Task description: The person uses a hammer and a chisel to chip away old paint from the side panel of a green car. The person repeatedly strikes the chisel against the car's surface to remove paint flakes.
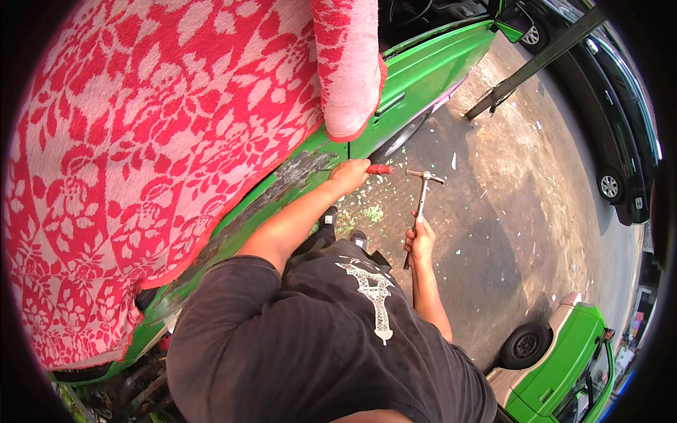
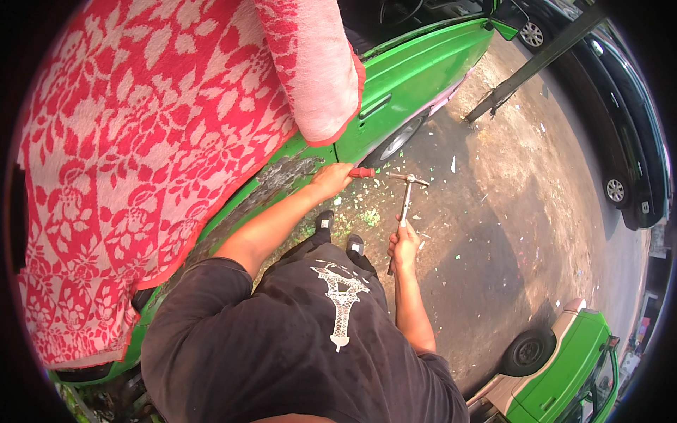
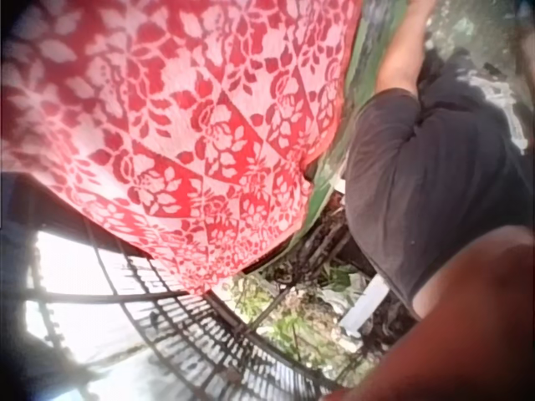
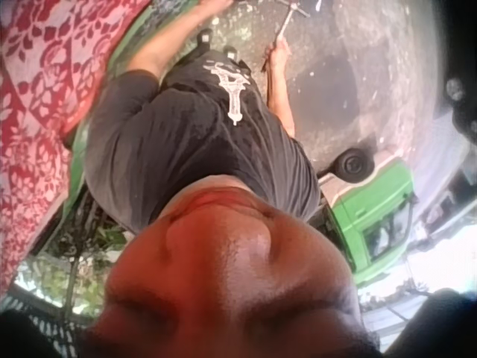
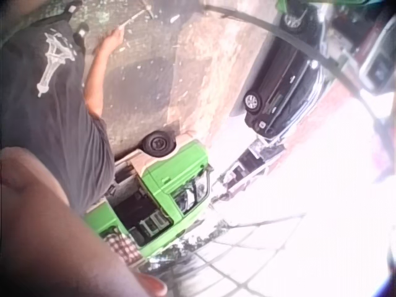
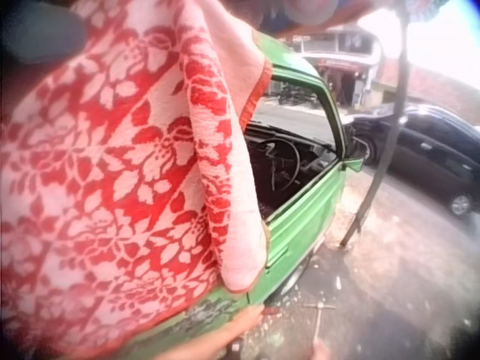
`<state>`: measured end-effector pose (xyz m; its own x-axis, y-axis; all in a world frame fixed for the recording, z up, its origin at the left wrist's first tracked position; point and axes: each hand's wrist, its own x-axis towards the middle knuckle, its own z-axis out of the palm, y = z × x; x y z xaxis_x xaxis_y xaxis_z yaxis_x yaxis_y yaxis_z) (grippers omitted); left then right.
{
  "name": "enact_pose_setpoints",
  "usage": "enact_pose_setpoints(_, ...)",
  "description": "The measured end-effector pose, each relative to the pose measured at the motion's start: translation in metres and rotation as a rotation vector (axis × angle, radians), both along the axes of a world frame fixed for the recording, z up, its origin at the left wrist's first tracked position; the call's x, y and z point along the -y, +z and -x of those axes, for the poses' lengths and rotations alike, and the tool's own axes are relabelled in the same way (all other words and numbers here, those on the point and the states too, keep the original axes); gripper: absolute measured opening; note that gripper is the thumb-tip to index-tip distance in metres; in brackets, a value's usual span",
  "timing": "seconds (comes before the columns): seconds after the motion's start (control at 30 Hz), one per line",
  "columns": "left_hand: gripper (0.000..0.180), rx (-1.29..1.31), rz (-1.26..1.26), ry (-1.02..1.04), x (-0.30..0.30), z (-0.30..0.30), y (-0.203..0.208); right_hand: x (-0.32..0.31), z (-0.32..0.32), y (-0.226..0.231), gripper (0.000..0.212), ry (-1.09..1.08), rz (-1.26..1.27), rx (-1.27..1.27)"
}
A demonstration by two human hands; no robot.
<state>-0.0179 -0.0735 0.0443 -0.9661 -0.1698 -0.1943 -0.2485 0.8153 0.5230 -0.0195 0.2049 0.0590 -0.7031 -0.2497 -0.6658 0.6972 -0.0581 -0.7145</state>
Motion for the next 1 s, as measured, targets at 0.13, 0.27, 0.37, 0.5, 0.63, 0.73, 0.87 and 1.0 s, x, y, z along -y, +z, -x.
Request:
enact_pose_setpoints(0.13, 0.019, 0.006, 0.006, -0.015, -0.001, -0.002, -0.006, 0.000, 0.000, -0.005, 0.029, 0.031, 0.019, -0.028)
enact_pose_setpoints(0.27, 0.019, 0.046, 0.025, -0.017, 0.001, 0.000, -0.016, -0.003, 0.003, -0.001, 0.028, 0.083, -0.037, 0.017)
enact_pose_setpoints(0.37, 0.018, 0.060, 0.026, -0.021, -0.001, -0.001, -0.009, -0.007, 0.012, -0.002, 0.030, -0.078, -0.031, -0.018)
enact_pose_setpoints(0.5, 0.019, -0.005, 0.019, -0.045, -0.001, -0.008, -0.009, -0.008, 0.018, 0.006, 0.031, -0.046, -0.039, -0.007)
enact_pose_setpoints(0.63, 0.020, 0.002, 0.039, -0.099, -0.002, -0.009, -0.009, -0.010, 0.015, -0.001, 0.032, 0.018, -0.018, -0.010)
enact_pose_setpoints(0.73, 0.020, 0.002, 0.064, -0.123, -0.004, -0.011, -0.015, -0.008, 0.011, 0.000, 0.032, -0.004, -0.009, 0.014)
enact_pose_setpoints(0.87, 0.019, -0.022, 0.093, -0.139, -0.007, -0.012, -0.012, -0.015, 0.010, -0.002, 0.032, 0.001, -0.014, 0.027)
enact_pose_setpoints(1.0, 0.019, -0.029, 0.123, -0.161, -0.007, -0.013, -0.014, -0.023, 0.014, -0.003, 0.033, 0.016, -0.042, 0.024)
